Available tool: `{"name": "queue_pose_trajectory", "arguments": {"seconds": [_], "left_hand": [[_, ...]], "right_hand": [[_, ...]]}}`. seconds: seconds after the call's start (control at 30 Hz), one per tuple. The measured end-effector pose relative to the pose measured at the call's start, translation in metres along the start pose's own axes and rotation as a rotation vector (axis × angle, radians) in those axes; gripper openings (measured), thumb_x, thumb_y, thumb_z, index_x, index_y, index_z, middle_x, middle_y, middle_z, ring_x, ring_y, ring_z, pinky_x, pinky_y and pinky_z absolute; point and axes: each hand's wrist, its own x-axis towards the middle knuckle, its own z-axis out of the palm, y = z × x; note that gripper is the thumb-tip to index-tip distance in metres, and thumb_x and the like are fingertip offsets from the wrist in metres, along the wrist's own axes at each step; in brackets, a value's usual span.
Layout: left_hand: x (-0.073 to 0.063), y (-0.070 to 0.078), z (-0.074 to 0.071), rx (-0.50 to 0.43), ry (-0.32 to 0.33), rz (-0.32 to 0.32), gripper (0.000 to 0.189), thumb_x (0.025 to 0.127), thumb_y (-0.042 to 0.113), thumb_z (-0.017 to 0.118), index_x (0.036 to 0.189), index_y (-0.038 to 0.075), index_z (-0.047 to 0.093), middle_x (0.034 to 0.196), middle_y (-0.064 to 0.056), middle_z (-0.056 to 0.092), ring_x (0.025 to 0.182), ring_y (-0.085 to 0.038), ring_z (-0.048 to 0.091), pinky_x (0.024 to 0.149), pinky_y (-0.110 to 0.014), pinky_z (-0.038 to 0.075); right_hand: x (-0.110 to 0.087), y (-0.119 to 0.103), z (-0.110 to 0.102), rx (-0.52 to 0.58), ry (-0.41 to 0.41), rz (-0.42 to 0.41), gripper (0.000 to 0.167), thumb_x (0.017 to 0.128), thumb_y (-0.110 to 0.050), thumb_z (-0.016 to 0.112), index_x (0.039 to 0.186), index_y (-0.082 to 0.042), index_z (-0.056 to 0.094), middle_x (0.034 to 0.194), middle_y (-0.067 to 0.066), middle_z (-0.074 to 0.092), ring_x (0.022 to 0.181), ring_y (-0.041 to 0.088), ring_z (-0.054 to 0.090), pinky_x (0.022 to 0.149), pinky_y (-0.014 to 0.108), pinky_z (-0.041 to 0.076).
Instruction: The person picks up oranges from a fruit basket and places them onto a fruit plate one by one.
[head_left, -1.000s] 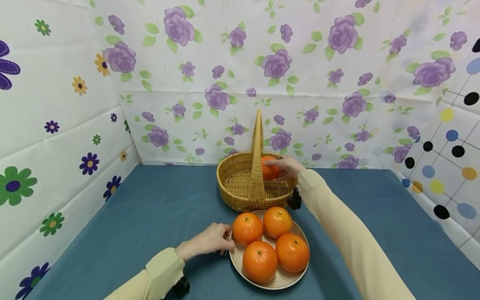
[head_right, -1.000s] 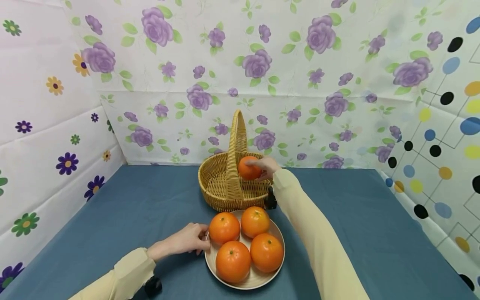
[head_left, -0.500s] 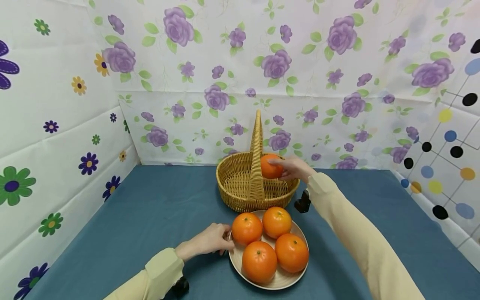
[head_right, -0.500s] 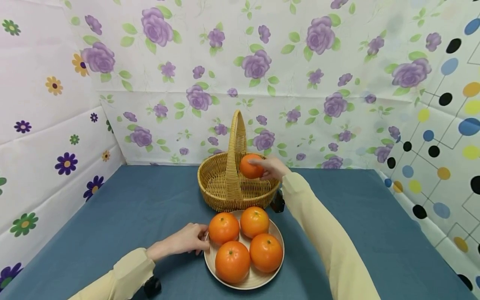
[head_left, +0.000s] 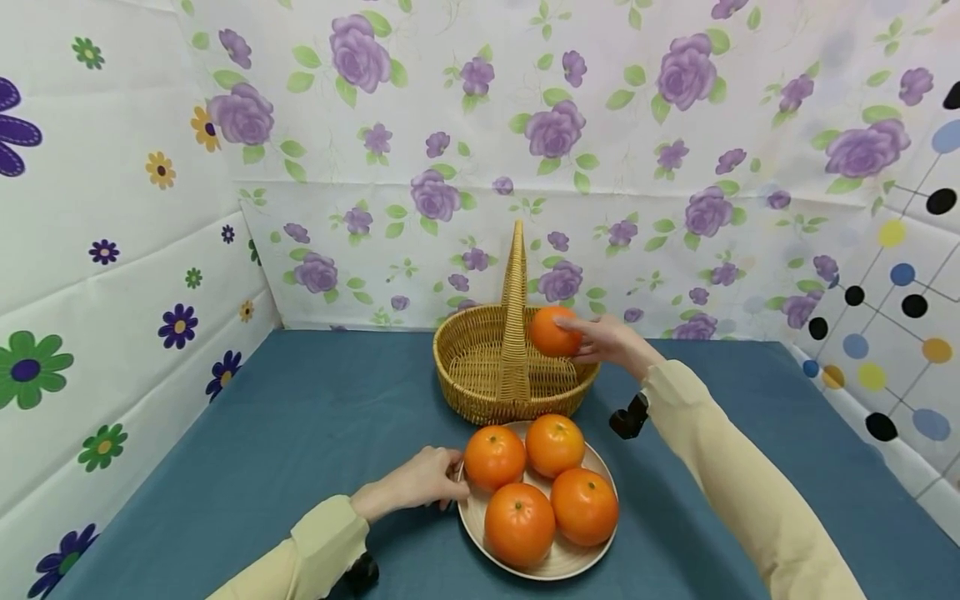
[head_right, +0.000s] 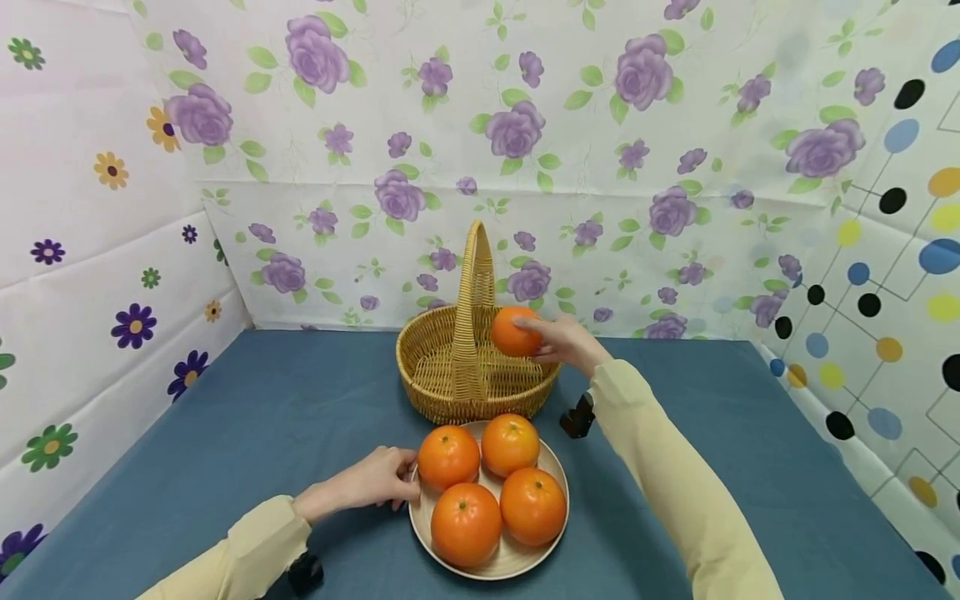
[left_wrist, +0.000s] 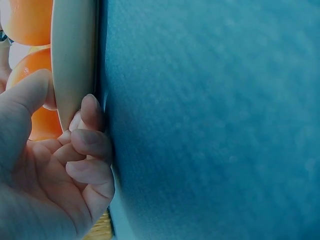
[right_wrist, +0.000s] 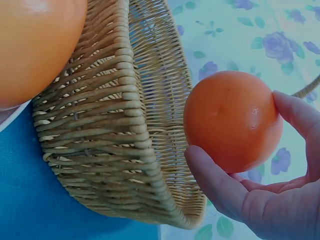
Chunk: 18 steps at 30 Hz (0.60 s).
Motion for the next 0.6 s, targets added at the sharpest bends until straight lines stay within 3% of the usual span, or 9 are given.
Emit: {"name": "queue_pose_trajectory", "arguments": {"seconds": [0.3, 0.6], "left_hand": [[-0.001, 0.002, 0.000, 0.008, -0.001, -0.002, 0.012, 0.079, 0.012, 0.061, 0.070, 0.009, 0.052, 0.049, -0.001, 0.054, 0.037, -0.012, 0.043, 0.038, -0.024, 0.035], [-0.001, 0.002, 0.000, 0.013, 0.012, 0.004, 0.014, 0.078, 0.011, 0.061, 0.069, 0.008, 0.051, 0.047, 0.000, 0.054, 0.036, -0.011, 0.042, 0.037, -0.024, 0.035]], "right_hand": [[-0.010, 0.008, -0.008, -0.003, 0.009, -0.044, 0.071, 0.085, -0.033, 0.063, 0.131, 0.012, 0.032, 0.125, 0.031, 0.040, 0.103, 0.038, 0.052, 0.084, 0.043, 0.041], [-0.017, 0.021, -0.014, -0.004, -0.027, -0.141, 0.080, 0.084, -0.035, 0.063, 0.137, 0.008, 0.023, 0.128, 0.027, 0.037, 0.104, 0.034, 0.052, 0.085, 0.039, 0.041]]}}
